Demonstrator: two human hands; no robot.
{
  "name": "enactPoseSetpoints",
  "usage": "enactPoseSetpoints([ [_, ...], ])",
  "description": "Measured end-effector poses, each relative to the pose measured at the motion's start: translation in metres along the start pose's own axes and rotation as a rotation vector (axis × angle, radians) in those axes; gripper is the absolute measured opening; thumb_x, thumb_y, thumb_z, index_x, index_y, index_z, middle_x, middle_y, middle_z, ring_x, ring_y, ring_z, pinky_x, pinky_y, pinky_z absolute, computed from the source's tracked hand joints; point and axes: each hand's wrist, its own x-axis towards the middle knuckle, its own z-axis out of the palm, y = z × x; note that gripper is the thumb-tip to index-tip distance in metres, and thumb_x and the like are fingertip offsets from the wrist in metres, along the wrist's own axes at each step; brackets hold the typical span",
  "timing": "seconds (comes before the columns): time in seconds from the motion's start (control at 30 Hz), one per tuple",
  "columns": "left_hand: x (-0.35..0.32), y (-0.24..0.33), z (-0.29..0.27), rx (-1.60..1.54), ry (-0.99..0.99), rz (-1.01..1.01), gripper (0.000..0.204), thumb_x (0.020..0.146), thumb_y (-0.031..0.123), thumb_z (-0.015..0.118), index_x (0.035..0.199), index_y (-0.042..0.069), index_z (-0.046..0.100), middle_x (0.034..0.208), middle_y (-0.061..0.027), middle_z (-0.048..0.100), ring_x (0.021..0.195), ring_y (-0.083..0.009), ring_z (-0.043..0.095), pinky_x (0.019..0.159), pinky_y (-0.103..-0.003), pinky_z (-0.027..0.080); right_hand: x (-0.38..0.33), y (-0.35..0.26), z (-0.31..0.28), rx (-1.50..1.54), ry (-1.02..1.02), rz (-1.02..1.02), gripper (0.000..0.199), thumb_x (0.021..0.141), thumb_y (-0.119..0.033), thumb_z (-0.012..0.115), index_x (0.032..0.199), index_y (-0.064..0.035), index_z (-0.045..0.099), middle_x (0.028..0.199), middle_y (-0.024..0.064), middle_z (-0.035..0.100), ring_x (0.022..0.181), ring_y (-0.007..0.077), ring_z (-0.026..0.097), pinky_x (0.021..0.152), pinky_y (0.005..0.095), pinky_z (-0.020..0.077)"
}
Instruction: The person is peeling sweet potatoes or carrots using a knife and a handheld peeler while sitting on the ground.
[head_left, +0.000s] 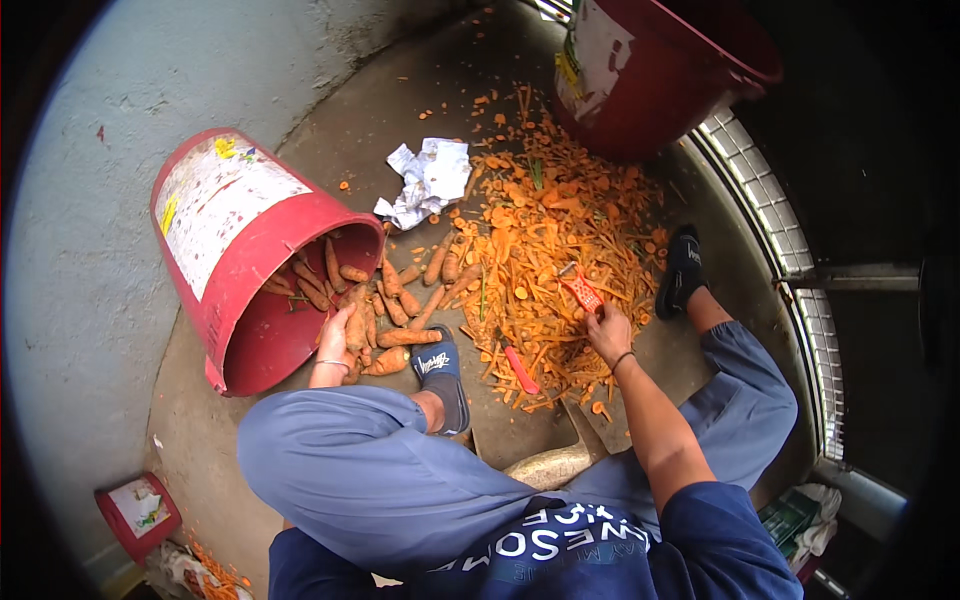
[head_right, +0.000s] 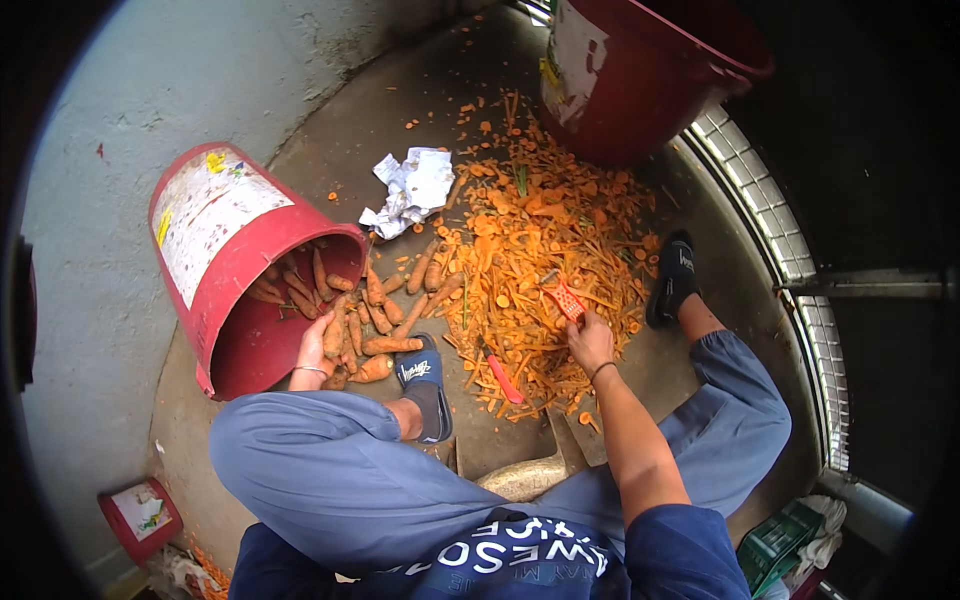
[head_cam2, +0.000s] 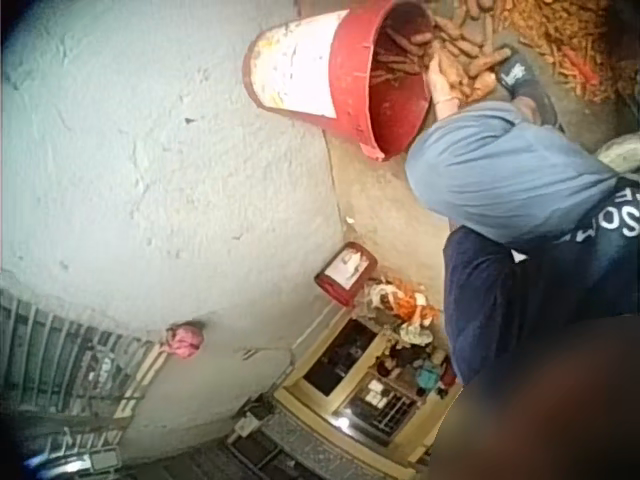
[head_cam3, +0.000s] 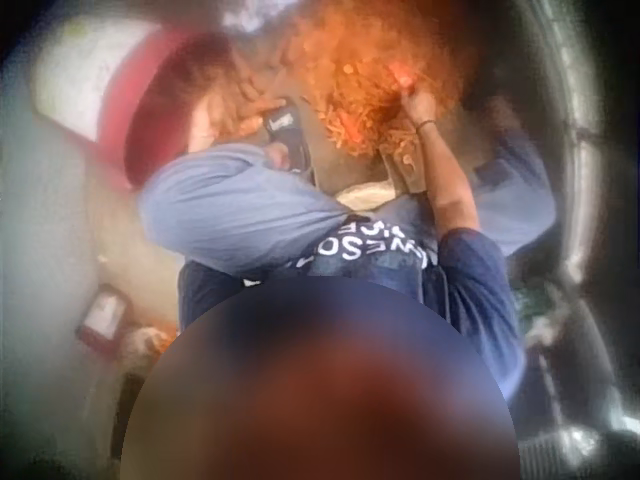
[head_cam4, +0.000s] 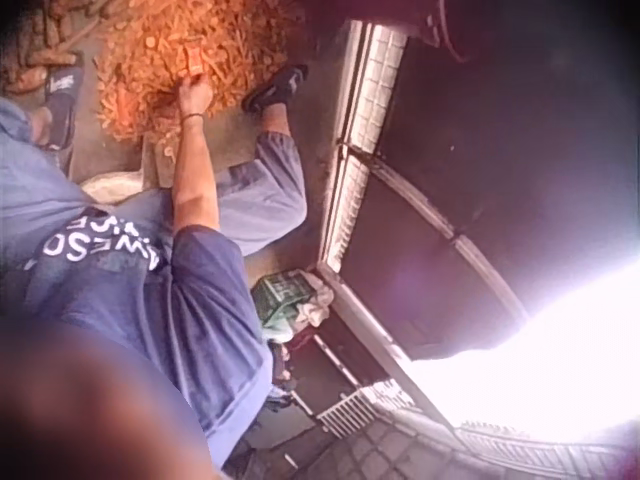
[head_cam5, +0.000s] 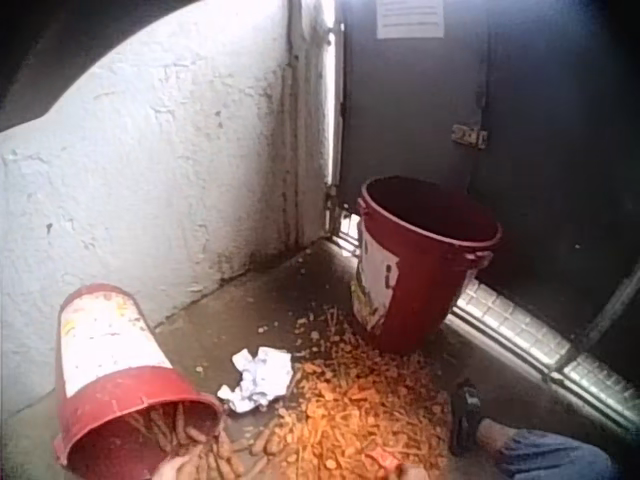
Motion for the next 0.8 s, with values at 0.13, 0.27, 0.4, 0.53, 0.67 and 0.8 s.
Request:
enactPoseSetpoints([
  [0.13,-0.015,0.059,0.056,0.292,-0.152,0.085,0.036,0.102,0.038,0.062,0.124,0.01,0.069,0.086,-0.0019,0.067,0.072,-0.0172,0.069,0.046,-0.036,0.052,0.019,0.019,-0.003,-0.228,0.169,-0.201,0.042,0.098,-0.032,0.066,0.12,0.0029,0.06,0.113,0.0267,0.065,0.097,0.045,0.065,0.086,0.0525,0.0538],
  [0.27,-0.044,0.125,0.101,0.447,-0.298,0.151,0.036,0.104,0.03,0.059,0.123,0.001,0.067,0.098,-0.0103,0.073,0.081,-0.021,0.074,0.052,-0.036,0.06,0.042,0.007,-0.014,-0.37,-0.268,-0.125,0.048,0.099,-0.034,0.066,0.129,0.0027,0.057,0.119,0.0264,0.064,0.101,0.0425,0.067,0.088,0.052,0.0555],
  [0.4,-0.108,0.203,0.155,0.534,-0.353,0.197,0.034,0.105,0.03,0.057,0.121,0.0,0.063,0.094,-0.0114,0.071,0.067,-0.0208,0.07,0.054,-0.036,0.061,0.056,-0.02,-0.053,-0.23,-0.341,-0.187,0.036,0.096,-0.028,0.07,0.114,0.0028,0.067,0.107,0.0253,0.072,0.101,0.0407,0.068,0.088,0.0514,0.0557],
  [0.53,-0.166,0.254,0.22,0.507,-0.344,0.455,0.035,0.106,0.031,0.056,0.123,0.001,0.062,0.089,-0.009,0.068,0.062,-0.0172,0.066,0.05,-0.033,0.057,0.079,-0.012,-0.105,0.08,-0.201,-0.309,0.031,0.088,-0.027,0.078,0.104,-0.0011,0.073,0.087,0.0202,0.072,0.082,0.0369,0.07,0.076,0.048,0.0533],
  [0.67,-0.204,0.269,0.244,0.375,-0.34,0.586,0.04,0.106,0.034,0.054,0.131,0.002,0.058,0.094,-0.0089,0.069,0.066,-0.0153,0.064,0.055,-0.033,0.056,0.072,-0.059,-0.191,0.461,-0.234,-0.335,0.017,0.094,-0.014,0.075,0.103,0.0002,0.071,0.08,0.0092,0.07,0.072,0.0159,0.067,0.067,0.0363,0.0532],
  [0.8,-0.201,0.182,0.278,0.241,-0.18,0.442,0.036,0.103,0.039,0.061,0.123,0.008,0.06,0.094,-0.0071,0.069,0.065,-0.0148,0.063,0.051,-0.035,0.054,0.041,-0.086,-0.264,0.68,-0.178,-0.609,0.02,0.094,-0.016,0.078,0.106,-0.0003,0.075,0.079,0.0018,0.069,0.069,0.0086,0.063,0.061,0.0277,0.0497],
])
